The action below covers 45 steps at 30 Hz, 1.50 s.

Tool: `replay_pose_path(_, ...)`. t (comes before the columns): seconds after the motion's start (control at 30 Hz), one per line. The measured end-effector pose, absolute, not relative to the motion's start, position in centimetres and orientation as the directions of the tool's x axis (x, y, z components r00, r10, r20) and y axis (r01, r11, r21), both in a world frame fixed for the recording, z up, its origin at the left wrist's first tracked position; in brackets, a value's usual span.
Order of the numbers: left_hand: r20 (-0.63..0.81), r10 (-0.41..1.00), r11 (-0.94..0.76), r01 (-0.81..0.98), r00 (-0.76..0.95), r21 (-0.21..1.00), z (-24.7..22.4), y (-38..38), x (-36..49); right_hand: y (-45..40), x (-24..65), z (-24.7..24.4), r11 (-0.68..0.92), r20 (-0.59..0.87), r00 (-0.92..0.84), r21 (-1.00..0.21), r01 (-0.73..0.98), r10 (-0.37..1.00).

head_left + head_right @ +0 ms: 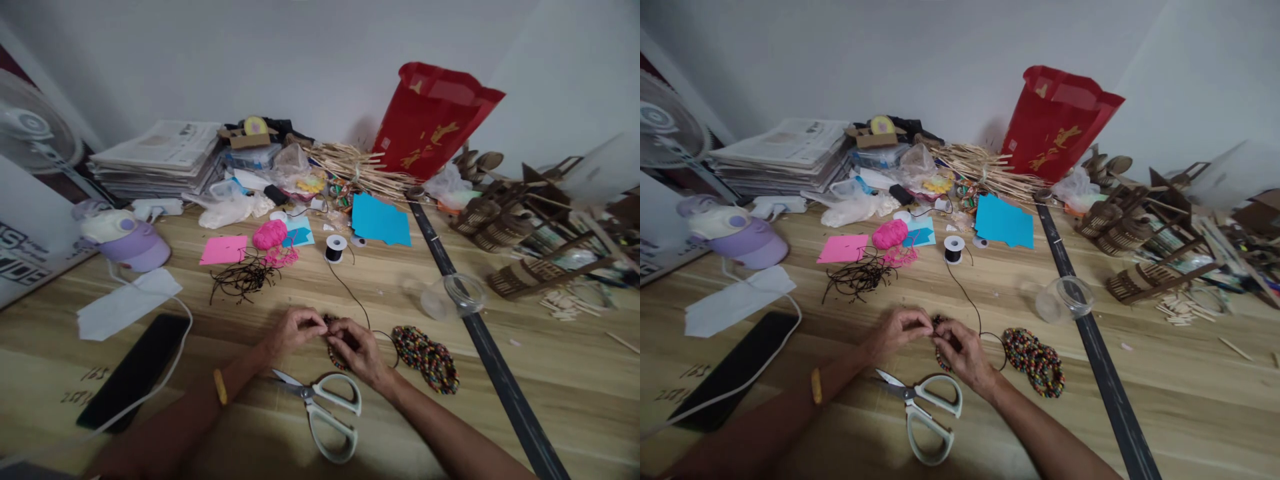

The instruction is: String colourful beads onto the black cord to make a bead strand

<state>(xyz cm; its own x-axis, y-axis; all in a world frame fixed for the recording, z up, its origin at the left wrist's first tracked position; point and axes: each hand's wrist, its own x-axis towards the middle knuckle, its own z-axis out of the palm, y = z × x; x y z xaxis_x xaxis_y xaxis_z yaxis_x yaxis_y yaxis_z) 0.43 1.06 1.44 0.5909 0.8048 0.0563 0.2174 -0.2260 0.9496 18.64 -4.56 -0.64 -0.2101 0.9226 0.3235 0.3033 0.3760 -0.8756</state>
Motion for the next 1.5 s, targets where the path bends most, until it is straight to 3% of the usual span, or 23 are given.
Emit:
replay_pose_path(0.33, 0.056, 0.812, -0.248, 0.256, 0.581, 0.934, 1.5, 0.9, 0.5, -4.3, 18.9, -0.4, 0.479, 0.426, -0.222, -0.809, 0.34, 0.877)
replay_pose_path(0.7, 0.098, 0.826, -0.297, 0.281, 0.555, 0.912, 0.6, 1.1, 1.1, -4.4, 19.3, -0.6, 0.443, 0.417, -0.152, -0.817, 0.369, 0.896)
replay_pose_path(1.0, 0.153, 0.701, -0.6, 0.46, 0.696, 0.654, 1.2, 0.6, 1.4, -4.3, 19.3, -0.8, 0.325, 0.333, -0.04, -0.878, 0.35, 0.942)
replay_pose_path(1.3, 0.207, 0.587, -0.769, 0.46, 0.782, 0.443, 0.5, 0.2, 1.5, -4.1, 19.2, -0.8, 0.372, 0.37, -0.074, -0.861, 0.347, 0.926)
replay_pose_path(1.4, 0.214, 0.601, -0.758, 0.463, 0.77, 0.46, 0.6, 0.1, 1.6, -4.1, 19.1, -0.8, 0.384, 0.379, -0.086, -0.857, 0.343, 0.921)
replay_pose_path(1.5, 0.21, 0.664, -0.673, 0.45, 0.718, 0.588, 0.5, 0.2, 1.8, -4.1, 19.1, -0.7, 0.376, 0.371, -0.084, -0.856, 0.355, 0.925)
